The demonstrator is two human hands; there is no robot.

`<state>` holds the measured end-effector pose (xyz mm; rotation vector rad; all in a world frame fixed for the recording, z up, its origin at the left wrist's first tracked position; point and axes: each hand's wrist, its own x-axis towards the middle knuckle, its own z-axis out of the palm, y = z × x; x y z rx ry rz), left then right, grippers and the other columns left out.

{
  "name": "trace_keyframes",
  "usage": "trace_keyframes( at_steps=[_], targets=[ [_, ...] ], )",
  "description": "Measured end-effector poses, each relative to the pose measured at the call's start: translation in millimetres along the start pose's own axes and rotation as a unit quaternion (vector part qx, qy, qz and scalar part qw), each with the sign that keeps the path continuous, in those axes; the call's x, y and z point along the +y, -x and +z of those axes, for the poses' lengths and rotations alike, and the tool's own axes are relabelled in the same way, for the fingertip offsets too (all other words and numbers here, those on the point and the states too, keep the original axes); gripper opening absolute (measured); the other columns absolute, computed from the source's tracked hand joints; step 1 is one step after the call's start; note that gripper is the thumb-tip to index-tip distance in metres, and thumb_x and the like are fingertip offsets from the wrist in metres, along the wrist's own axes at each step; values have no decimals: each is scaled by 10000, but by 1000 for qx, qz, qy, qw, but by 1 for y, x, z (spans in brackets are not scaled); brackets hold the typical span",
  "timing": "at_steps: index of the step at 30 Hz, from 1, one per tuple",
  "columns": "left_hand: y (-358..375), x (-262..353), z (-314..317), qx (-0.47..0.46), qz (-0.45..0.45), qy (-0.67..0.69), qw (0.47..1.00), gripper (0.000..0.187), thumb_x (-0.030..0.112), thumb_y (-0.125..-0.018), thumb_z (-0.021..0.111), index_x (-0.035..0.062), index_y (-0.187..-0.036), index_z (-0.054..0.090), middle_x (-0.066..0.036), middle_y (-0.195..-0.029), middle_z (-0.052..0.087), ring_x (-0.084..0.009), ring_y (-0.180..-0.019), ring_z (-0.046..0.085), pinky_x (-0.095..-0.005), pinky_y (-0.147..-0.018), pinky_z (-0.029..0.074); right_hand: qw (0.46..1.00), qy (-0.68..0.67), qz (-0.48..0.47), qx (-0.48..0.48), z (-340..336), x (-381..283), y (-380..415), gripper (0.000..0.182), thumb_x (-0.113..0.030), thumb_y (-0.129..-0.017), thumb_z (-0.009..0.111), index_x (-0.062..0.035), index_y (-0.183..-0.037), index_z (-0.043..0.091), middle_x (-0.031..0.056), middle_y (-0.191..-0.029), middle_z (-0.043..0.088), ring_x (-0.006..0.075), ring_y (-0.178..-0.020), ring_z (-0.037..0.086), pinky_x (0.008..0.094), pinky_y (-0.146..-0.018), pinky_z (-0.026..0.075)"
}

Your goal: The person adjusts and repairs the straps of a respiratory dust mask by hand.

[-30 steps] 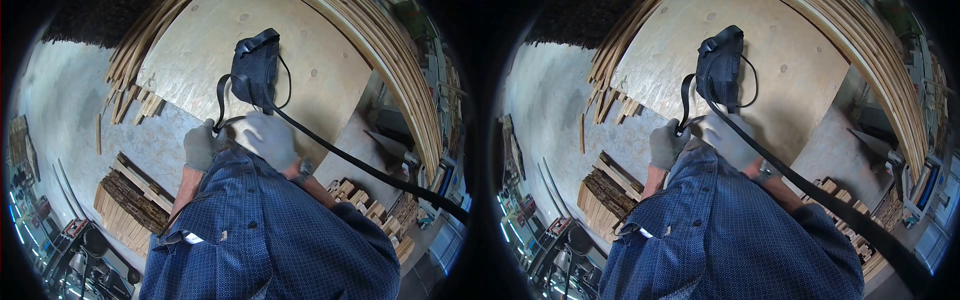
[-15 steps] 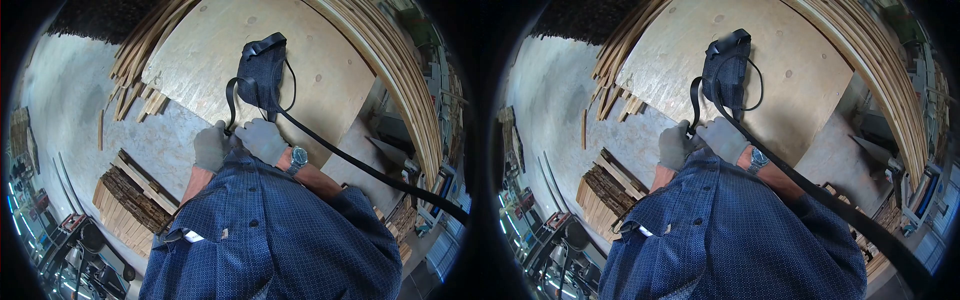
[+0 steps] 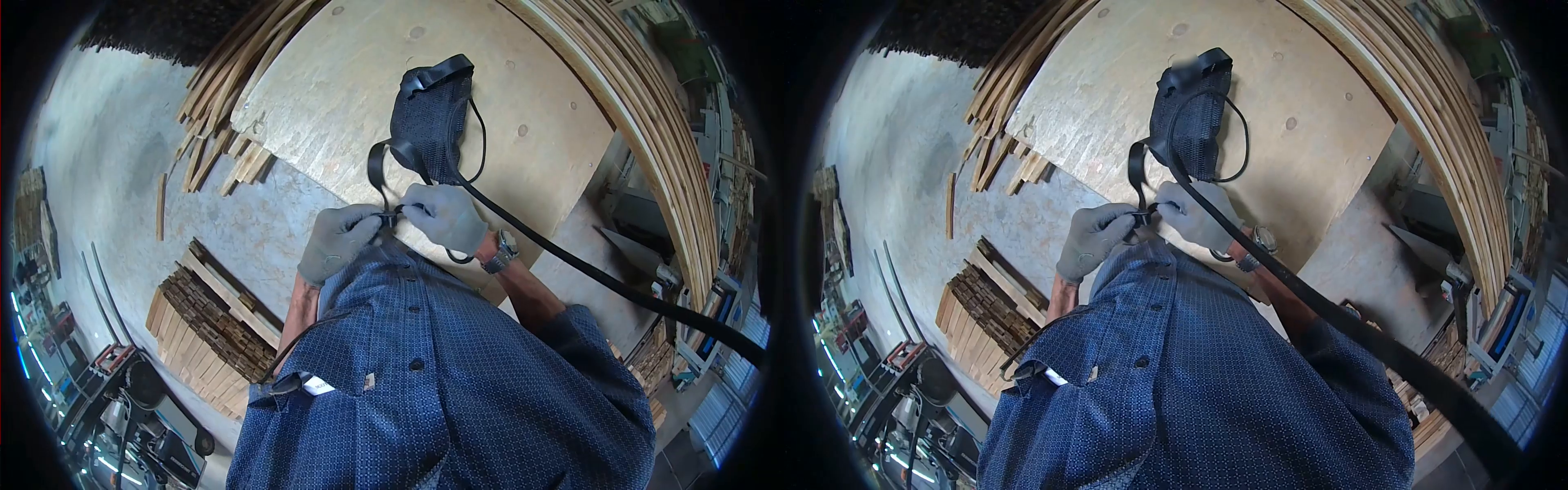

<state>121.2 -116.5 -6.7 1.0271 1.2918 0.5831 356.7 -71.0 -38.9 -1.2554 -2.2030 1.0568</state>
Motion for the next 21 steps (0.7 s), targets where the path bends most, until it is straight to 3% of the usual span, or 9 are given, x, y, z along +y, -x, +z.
trace_keyframes(
  at_steps=[5, 13, 15, 21],
  targets=[
    [-2, 4, 0, -10, 30, -21, 999, 247, 142, -1017, 632, -54, -1130, 731, -82, -872, 746, -113, -768, 692, -260, -695, 559, 995, -85, -36, -27, -5, 1, -1, 129, -176, -955, 665, -60, -944, 720, 102, -726, 676, 169, -578, 622, 307, -556, 474],
    [-7, 5, 7, -47, 49, 8, 998, 274, 182, -1029, 631, -38, -1164, 721, -73, -896, 744, -107, -782, 687, -247, -701, 562, 982, -176, -24, -70, -5, 4, 3, 153, -160, -980, 652, -16, -984, 703, 76, -760, 674, 146, -608, 612, 292, -569, 472],
    [-7, 10, 11, -27, 26, 26, 999, 220, 157, -1007, 610, -27, -1015, 730, -35, -762, 666, -92, -700, 585, -266, -643, 470, 978, -185, -19, -89, -7, 5, 3, 155, -154, -983, 648, -9, -995, 699, 74, -778, 674, 137, -625, 614, 289, -578, 475],
    [-7, 6, 16, -22, 27, 4, 999, 223, 149, -999, 607, -37, -1036, 724, -43, -737, 658, -102, -702, 588, -270, -656, 481, 980, -179, -38, -79, -4, 16, 8, 138, -124, -974, 650, 4, -1014, 685, 85, -824, 678, 111, -667, 617, 283, -598, 480]
  ],
)
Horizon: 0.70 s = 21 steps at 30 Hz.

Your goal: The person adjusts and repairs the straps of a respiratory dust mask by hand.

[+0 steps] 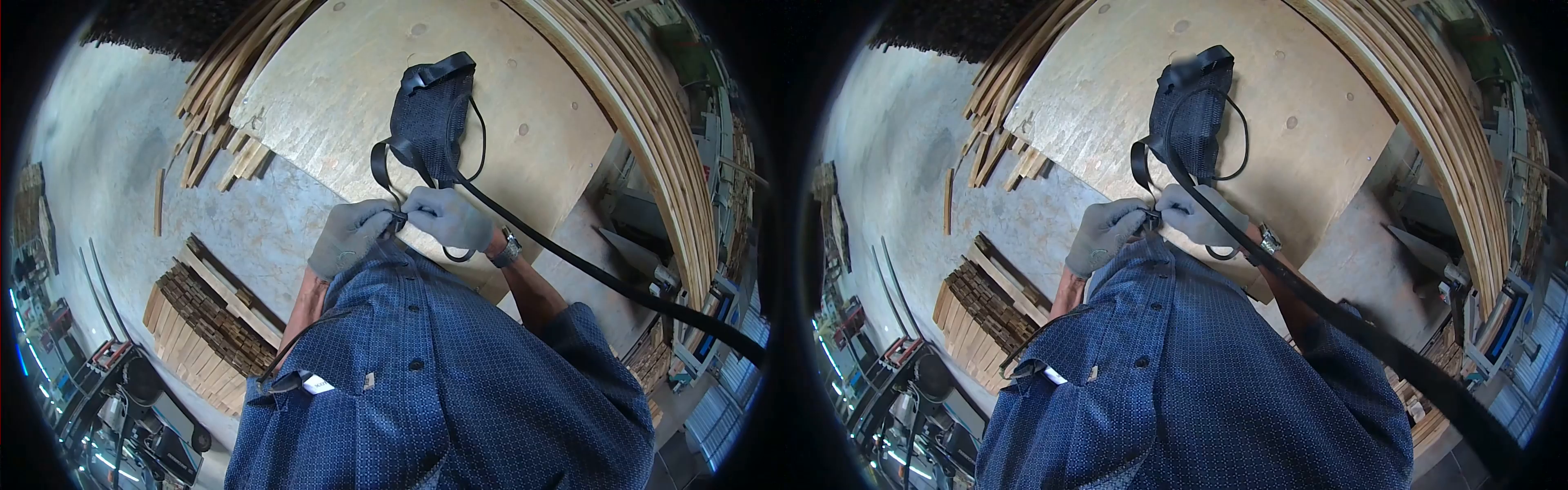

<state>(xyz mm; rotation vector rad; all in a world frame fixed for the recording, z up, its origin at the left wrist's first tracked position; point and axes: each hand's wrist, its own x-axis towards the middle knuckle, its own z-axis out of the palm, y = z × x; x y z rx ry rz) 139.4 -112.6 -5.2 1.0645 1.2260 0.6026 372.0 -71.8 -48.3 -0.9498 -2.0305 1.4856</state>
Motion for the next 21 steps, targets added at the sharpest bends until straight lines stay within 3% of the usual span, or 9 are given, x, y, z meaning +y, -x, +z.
trace_keyframes(
  at_steps=[3, 6, 9, 11, 15, 17, 18, 20, 21],
  targets=[
    [0, -6, 4, 29, -11, -10, 999, 256, 175, -1014, 613, -46, -1091, 716, -66, -854, 723, -106, -760, 651, -270, -701, 537, 997, -59, 48, -14, -2, -2, -2, 166, -138, -950, 687, -7, -1052, 672, 90, -809, 674, 101, -669, 616, 272, -592, 471],
    [0, -7, 9, 46, 14, -24, 999, 249, 166, -1010, 610, -47, -1078, 718, -64, -813, 713, -101, -735, 642, -274, -675, 527, 998, 3, 43, -38, -10, -25, -5, 216, -164, -932, 717, -27, -1088, 656, 96, -788, 672, 81, -671, 612, 250, -577, 452],
    [-1, -1, 13, 59, 6, -44, 997, 244, 160, -1002, 615, -53, -1061, 718, -58, -791, 708, -98, -716, 636, -273, -652, 517, 986, -12, 164, -41, -6, -43, -10, 262, -180, -893, 751, -41, -1092, 651, 97, -878, 674, 134, -742, 632, 286, -628, 477],
    [-3, -5, 13, 69, -1, -36, 997, 236, 155, -996, 619, -52, -1050, 720, -58, -786, 707, -94, -706, 634, -269, -641, 515, 979, 193, -36, 64, 5, -31, -6, 280, -178, -849, 761, -61, -1079, 653, 95, -985, 649, 225, -833, 626, 355, -696, 495],
    [-7, -10, 15, 93, -27, 2, 995, 218, 147, -986, 632, -47, -1015, 726, -62, -767, 705, -85, -675, 634, -255, -611, 509, 955, 275, -92, 63, 8, -36, -1, 304, -198, -814, 756, -86, -1077, 652, 92, -1037, 614, 300, -882, 594, 414, -742, 494],
    [-9, -8, 15, 83, -24, -5, 996, 215, 148, -987, 633, -44, -1009, 727, -61, -761, 705, -84, -667, 635, -252, -604, 508, 898, 391, -200, 19, 7, -34, 2, 254, -200, -811, 740, -85, -1013, 639, 90, -1001, 616, 294, -846, 599, 411, -711, 499],
    [-10, -6, 15, 76, -21, -13, 997, 212, 148, -988, 635, -42, -1002, 728, -60, -755, 705, -82, -659, 636, -248, -597, 506, 898, 392, -199, 21, 7, -36, 3, 254, -200, -811, 740, -85, -1013, 639, 90, -1001, 616, 294, -846, 599, 411, -711, 499],
    [-12, -4, 18, 71, -23, -21, 997, 226, 153, -974, 626, -48, -992, 728, -80, -744, 701, -99, -651, 628, -272, -595, 504, 944, 324, -18, 57, 12, -44, 4, 222, -188, -795, 739, -71, -940, 618, 87, -989, 621, 287, -837, 606, 408, -705, 509],
    [-13, -3, 20, 67, -27, -29, 997, 240, 157, -960, 617, -54, -983, 728, -100, -733, 698, -115, -643, 619, -296, -593, 501, 944, 324, -18, 58, 11, -46, 4, 222, -188, -795, 739, -71, -940, 618, 87, -989, 621, 287, -837, 606, 408, -705, 509]
  ],
)
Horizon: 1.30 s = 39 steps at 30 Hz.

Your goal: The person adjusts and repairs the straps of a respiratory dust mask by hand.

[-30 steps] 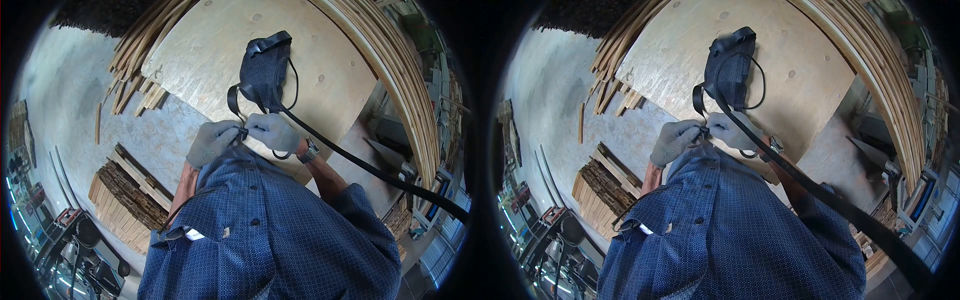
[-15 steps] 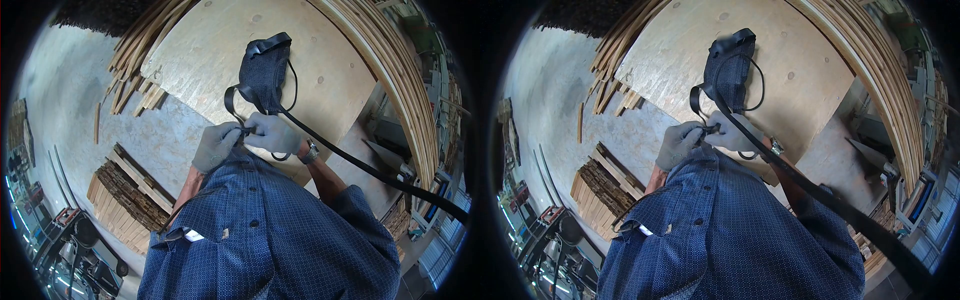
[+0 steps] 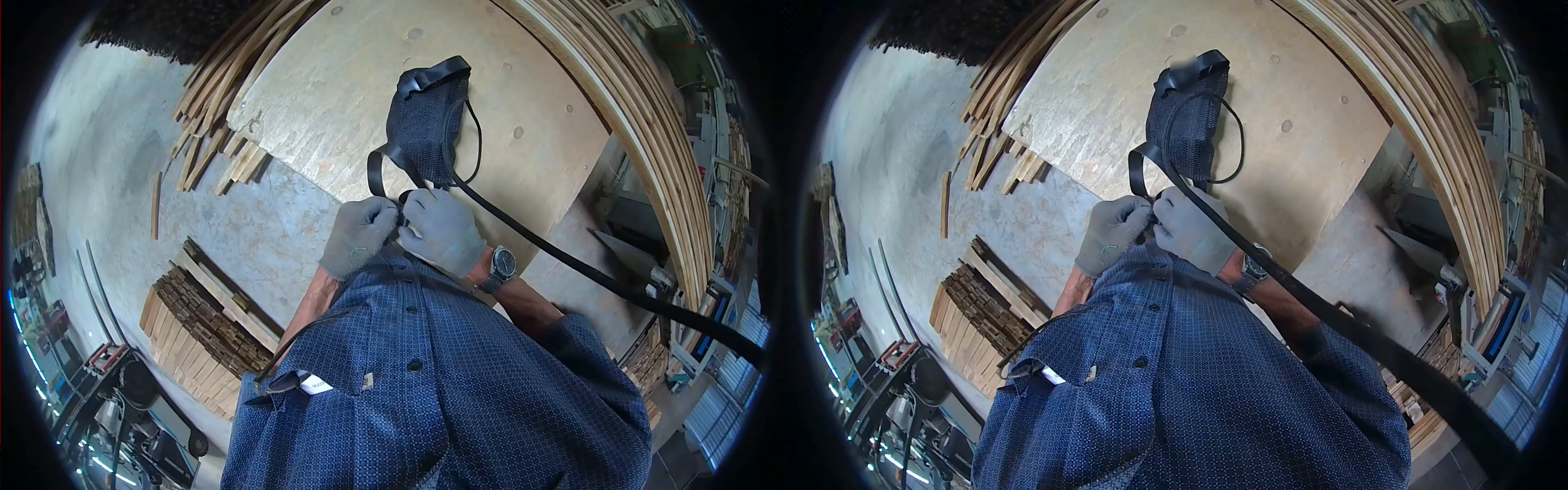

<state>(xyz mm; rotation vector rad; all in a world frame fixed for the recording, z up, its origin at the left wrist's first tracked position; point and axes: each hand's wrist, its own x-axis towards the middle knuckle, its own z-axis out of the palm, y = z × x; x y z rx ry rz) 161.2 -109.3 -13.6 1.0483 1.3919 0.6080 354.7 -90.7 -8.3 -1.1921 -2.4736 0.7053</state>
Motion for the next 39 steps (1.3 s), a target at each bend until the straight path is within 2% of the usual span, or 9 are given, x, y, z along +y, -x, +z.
trace_keyframes(
  at_steps=[6, 11, 18, 24, 26, 32, 33, 35, 39],
  targets=[
    [0, -2, 12, 67, -14, 33, 997, 230, 149, -960, 600, -53, -920, 701, -92, -728, 690, -117, -648, 617, -301, -591, 497, 999, -10, -12, 34, 9, 16, 5, 224, -160, -759, 743, -66, -908, 605, 80, -971, 633, 283, -817, 608, 410, -697, 515],
    [1, -13, 16, 65, 17, -11, 998, 208, 136, -955, 601, -49, -929, 693, -83, -755, 688, -112, -675, 621, -301, -616, 513, 995, -24, -36, 90, 9, 19, 7, 210, -152, -735, 751, -73, -866, 607, 72, -961, 637, 274, -770, 602, 402, -674, 492],
    [0, -7, 17, 19, 13, -35, 999, 197, 118, -946, 610, -58, -950, 699, -87, -774, 698, -105, -701, 630, -291, -633, 521, 999, -26, 5, 37, -6, 1, 1, 172, -151, -752, 734, -83, -824, 593, 67, -955, 636, 267, -774, 599, 395, -701, 475],
    [3, -1, 19, 28, 19, -37, 999, 212, 128, -957, 611, -66, -955, 696, -90, -743, 691, -105, -694, 630, -292, -624, 514, 988, -123, 27, 84, 17, 15, 10, 160, -78, -778, 722, -65, -816, 567, 78, -1057, 677, 278, -869, 612, 388, -782, 473],
    [2, -3, 22, 47, 31, -43, 997, 212, 130, -957, 611, -65, -947, 693, -88, -742, 690, -106, -689, 626, -296, -618, 510, 962, -246, 8, 118, 19, 24, 11, 180, -15, -802, 722, -62, -807, 549, 99, -1109, 685, 273, -937, 630, 381, -858, 472],
    [-1, -18, 24, 129, 86, -88, 984, 193, 121, -951, 611, -60, -928, 677, -113, -720, 673, -120, -662, 623, -316, -601, 500, 924, -371, 71, 64, 8, 29, 27, 222, 15, -793, 752, -70, -783, 546, 111, -1104, 693, 280, -1016, 644, 405, -903, 477],
    [0, -17, 24, 131, 105, -110, 980, 187, 117, -950, 611, -58, -928, 673, -125, -715, 667, -125, -655, 625, -320, -599, 498, 924, -371, 71, 65, 8, 32, 26, 222, 15, -793, 752, -70, -783, 546, 111, -1104, 693, 280, -1016, 644, 405, -903, 477],
    [1, -15, 23, 122, 107, -109, 981, 186, 117, -950, 610, -56, -931, 674, -135, -710, 661, -131, -650, 626, -322, -600, 499, 965, -246, -42, 82, 10, 38, 23, 214, -19, -796, 764, -61, -778, 555, 121, -1087, 697, 299, -1013, 644, 410, -901, 480],
    [5, -4, 24, 78, 94, -77, 989, 184, 118, -949, 608, -52, -932, 677, -139, -713, 665, -142, -641, 628, -325, -603, 501, 981, -184, 15, 53, -2, 16, 9, 205, -43, -793, 758, -45, -767, 555, 129, -1063, 700, 321, -1004, 642, 412, -906, 478]
  ],
)
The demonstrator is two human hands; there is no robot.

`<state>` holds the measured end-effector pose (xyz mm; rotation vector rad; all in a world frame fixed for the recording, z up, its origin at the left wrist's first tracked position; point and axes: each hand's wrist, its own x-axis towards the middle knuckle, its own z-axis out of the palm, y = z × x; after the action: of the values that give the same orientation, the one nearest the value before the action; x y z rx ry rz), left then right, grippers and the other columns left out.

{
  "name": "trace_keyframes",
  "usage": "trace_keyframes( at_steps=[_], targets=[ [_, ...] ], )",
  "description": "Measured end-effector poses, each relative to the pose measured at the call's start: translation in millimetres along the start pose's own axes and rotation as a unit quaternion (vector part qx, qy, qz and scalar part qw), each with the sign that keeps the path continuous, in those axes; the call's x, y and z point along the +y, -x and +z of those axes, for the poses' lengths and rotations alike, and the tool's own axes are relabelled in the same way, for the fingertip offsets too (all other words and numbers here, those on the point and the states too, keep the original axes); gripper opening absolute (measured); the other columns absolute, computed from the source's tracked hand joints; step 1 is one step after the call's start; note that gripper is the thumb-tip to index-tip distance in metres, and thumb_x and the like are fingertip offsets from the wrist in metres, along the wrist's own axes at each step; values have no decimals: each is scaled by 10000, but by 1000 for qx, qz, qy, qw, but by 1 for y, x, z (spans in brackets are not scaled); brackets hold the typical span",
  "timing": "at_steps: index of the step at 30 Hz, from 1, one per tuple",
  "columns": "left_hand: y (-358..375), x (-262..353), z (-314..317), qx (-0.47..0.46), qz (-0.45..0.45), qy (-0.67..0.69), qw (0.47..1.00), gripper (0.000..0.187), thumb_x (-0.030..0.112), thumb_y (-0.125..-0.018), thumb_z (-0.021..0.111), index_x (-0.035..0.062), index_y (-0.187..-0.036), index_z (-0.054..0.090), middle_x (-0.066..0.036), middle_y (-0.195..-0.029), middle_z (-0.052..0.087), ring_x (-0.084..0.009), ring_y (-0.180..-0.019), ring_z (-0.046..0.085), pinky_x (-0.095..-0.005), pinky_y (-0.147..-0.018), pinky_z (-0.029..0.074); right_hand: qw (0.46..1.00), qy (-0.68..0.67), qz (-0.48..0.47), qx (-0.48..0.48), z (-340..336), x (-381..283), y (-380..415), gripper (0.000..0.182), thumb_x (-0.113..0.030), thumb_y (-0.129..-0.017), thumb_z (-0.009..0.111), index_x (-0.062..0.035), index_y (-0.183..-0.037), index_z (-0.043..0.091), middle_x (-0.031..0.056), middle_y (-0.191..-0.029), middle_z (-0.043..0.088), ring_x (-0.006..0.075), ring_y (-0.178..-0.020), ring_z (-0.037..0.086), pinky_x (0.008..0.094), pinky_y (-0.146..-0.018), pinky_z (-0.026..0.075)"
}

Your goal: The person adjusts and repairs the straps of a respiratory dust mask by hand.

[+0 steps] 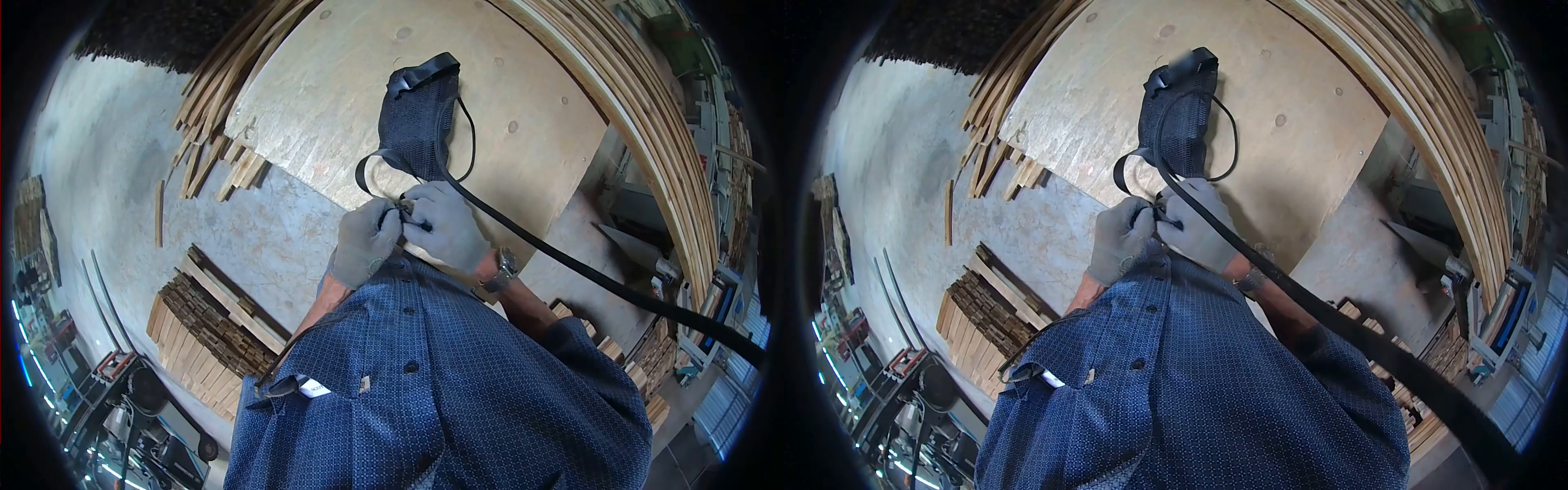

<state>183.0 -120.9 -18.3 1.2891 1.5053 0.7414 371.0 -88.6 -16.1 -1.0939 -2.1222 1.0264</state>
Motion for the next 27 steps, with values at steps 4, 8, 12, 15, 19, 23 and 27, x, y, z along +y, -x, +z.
trace_keyframes(
  at_steps=[4, 8, 12, 15, 19, 23, 27],
  targets=[
    [-2, -6, 5, 27, 47, -4, 999, 158, 125, -942, 611, -15, -901, 673, -215, -719, 674, -295, -634, 705, -387, -591, 523, 997, 22, -12, 70, 10, -1, 5, 162, -31, -791, 724, -23, -748, 568, 142, -1080, 693, 326, -1020, 626, 407, -920, 466],
    [-5, -12, 0, 75, -8, 0, 997, 171, 126, -941, 618, -30, -951, 688, -166, -697, 674, -191, -627, 672, -348, -595, 518, 997, -40, 2, 71, 7, 7, 20, 100, -6, -824, 684, 6, -772, 599, 171, -1168, 671, 332, -1077, 618, 424, -924, 467],
    [-6, -20, -5, 73, -45, 55, 995, 180, 115, -962, 626, -48, -987, 700, -77, -749, 690, -111, -685, 639, -286, -630, 521, 996, -68, -18, 53, 5, 3, 25, 70, 20, -840, 656, 19, -791, 605, 176, -1210, 661, 311, -1119, 621, 429, -938, 480],
    [-10, -22, -17, 47, -48, 79, 995, 174, 103, -986, 630, -57, -986, 696, -51, -803, 701, -106, -730, 656, -263, -669, 534, 981, -181, 20, 72, 6, 1, 25, 20, 32, -868, 639, 12, -867, 637, 155, -1229, 665, 289, -1153, 620, 412, -950, 501],
    [-17, -21, -39, 24, -16, 85, 996, 164, 87, -969, 617, -54, -969, 701, -48, -785, 706, -99, -714, 666, -260, -665, 534, 957, -225, 171, 68, 4, 8, 28, 159, 29, -934, 591, 8, -1085, 637, 121, -1248, 667, 237, -1107, 649, 341, -948, 514],
    [-24, -30, -48, -26, -12, 109, 994, 160, 88, -972, 623, -52, -966, 700, -46, -780, 695, -93, -720, 656, -261, -661, 533, 989, -72, 119, 56, 7, 5, 7, 203, -9, -956, 593, -5, -1158, 616, 171, -1214, 667, 242, -1058, 683, 328, -889, 530],
    [-24, -34, -49, -38, -3, 93, 995, 155, 90, -968, 631, -48, -965, 701, -45, -774, 688, -90, -718, 645, -264, -663, 530, 993, 89, 73, -18, 11, 5, -19, 163, -108, -958, 634, -33, -1102, 629, 192, -1064, 695, 332, -961, 701, 405, -785, 545]
  ],
)
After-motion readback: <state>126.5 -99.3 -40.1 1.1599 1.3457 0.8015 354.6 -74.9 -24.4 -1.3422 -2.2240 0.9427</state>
